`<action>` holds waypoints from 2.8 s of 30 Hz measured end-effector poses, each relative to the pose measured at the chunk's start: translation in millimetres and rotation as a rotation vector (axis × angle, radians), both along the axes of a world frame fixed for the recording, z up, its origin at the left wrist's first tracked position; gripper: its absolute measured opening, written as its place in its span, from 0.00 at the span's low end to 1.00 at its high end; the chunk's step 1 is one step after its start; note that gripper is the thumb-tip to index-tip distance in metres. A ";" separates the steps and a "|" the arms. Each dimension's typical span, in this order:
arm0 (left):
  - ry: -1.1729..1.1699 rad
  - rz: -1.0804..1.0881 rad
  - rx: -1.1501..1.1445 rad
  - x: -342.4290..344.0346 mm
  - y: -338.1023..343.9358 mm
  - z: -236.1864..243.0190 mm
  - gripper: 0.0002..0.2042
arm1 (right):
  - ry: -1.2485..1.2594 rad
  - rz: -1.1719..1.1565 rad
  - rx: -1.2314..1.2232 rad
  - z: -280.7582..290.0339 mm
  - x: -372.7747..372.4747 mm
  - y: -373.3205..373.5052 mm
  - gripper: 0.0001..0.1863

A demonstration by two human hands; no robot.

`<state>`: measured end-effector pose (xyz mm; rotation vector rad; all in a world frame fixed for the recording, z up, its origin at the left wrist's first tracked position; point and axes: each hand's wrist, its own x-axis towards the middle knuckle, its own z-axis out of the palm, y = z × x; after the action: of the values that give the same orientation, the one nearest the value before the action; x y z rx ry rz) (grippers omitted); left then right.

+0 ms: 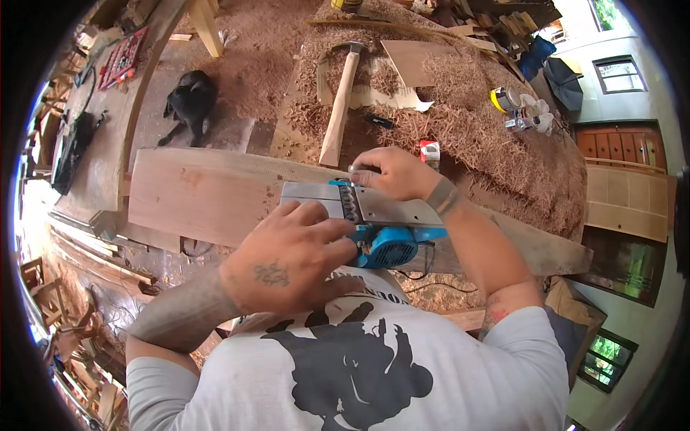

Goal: The person prepares a wooden plank by hand and with a power plane, checking the surface with a square and adjusting the tool's blade height by hand.

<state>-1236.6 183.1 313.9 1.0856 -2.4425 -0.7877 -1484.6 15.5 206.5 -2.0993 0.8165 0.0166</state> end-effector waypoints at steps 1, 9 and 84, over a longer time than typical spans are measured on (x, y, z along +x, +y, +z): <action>0.003 -0.002 -0.002 -3.9 1.7 -14.7 0.19 | -0.014 0.085 0.016 -1.6 -1.5 -1.1 0.22; -0.020 0.066 -0.030 -22.0 9.4 -55.1 0.21 | -0.066 0.198 -0.046 -11.2 -3.3 2.4 0.21; -0.007 -0.028 -0.061 -2.2 14.4 -60.5 0.11 | -0.023 0.223 0.200 32.9 -0.7 -6.3 0.22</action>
<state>-1238.8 197.5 253.4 1.0356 -2.4757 -0.7137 -1485.3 9.2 239.4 -1.9861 0.5400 0.1853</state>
